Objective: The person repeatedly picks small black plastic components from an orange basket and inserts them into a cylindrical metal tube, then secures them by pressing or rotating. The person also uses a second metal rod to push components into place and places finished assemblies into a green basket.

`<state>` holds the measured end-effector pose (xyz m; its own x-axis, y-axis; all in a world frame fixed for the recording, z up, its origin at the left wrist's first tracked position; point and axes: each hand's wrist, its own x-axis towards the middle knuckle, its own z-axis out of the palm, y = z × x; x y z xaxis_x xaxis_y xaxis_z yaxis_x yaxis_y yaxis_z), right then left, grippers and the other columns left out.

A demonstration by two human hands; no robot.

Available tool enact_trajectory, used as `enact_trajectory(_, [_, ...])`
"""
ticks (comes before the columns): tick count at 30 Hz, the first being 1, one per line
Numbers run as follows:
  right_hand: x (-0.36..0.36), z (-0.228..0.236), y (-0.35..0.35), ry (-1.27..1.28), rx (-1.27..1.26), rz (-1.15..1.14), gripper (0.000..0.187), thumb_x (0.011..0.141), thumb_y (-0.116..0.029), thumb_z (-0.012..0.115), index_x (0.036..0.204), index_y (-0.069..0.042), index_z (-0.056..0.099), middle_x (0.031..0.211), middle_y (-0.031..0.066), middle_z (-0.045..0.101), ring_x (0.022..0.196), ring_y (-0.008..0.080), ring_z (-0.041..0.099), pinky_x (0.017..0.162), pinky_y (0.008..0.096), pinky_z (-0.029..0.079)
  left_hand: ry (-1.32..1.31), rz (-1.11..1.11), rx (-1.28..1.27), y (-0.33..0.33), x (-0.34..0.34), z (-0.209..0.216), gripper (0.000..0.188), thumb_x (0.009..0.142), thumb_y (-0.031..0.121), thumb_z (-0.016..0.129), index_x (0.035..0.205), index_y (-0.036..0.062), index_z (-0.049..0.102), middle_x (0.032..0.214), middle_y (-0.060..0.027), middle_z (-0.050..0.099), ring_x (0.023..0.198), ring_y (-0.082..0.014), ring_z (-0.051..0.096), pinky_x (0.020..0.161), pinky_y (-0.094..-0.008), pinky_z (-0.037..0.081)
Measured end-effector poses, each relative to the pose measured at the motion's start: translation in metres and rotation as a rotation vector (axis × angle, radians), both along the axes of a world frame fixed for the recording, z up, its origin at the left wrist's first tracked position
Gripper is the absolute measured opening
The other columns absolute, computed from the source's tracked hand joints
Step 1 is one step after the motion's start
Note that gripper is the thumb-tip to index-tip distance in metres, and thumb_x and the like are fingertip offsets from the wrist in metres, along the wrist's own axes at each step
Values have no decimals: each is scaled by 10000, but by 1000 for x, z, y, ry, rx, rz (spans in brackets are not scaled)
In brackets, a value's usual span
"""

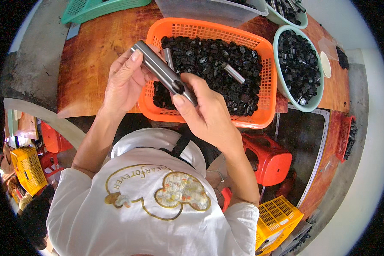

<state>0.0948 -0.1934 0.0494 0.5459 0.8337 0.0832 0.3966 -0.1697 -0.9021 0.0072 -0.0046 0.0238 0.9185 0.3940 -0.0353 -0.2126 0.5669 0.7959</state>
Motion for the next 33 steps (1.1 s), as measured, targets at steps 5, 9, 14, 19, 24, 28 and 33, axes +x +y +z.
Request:
enact_trajectory(5, [-5,-9,-6,89,16,-8,387,941,-145,590,1266,35,484,978,100,655,779,105,596,713,249,500,-38,60,-14,-7,3,-2,327,960,280,578,1151,15,563,1000,-128,667,894,-189,659,749,-324,537])
enact_trajectory(9, [-8,-15,-3,86,12,-47,395,902,-74,642,1252,36,494,1009,86,635,806,89,586,721,226,496,-37,182,27,-4,4,-6,343,993,337,497,1092,15,563,987,-149,661,883,-200,660,734,-345,550])
enact_trajectory(14, [3,-15,1,433,367,-122,346,888,-87,665,1197,25,557,952,50,638,701,81,573,604,216,473,-62,-14,-8,10,-11,3,394,1015,392,406,1055,30,554,974,-155,657,792,-209,675,647,-333,562])
enact_trajectory(19, [30,-4,8,495,337,-97,402,895,-219,647,1220,3,566,910,44,630,680,72,541,556,208,425,241,-415,63,-9,-28,14,436,928,293,621,1256,33,500,926,-109,671,688,-174,672,587,-279,541])
enact_trajectory(24, [28,3,30,149,165,13,450,935,-282,618,1294,-27,527,960,29,599,748,75,551,591,200,442,273,-477,76,-21,-22,12,558,869,436,655,1191,12,491,686,-66,595,542,-148,600,467,-254,466])
enact_trajectory(28, [56,15,21,235,206,-131,495,936,-254,633,1298,28,450,955,73,600,791,115,597,646,230,496,169,-194,59,-19,-14,4,389,893,328,634,1105,25,513,697,-59,562,499,-123,531,444,-247,438])
enact_trajectory(33, [110,22,27,-73,-4,-302,326,902,-199,669,1114,42,605,802,46,631,695,85,576,629,241,504,131,-164,141,-19,-14,-1,253,901,248,651,991,56,512,694,-21,547,544,-80,519,506,-230,418])
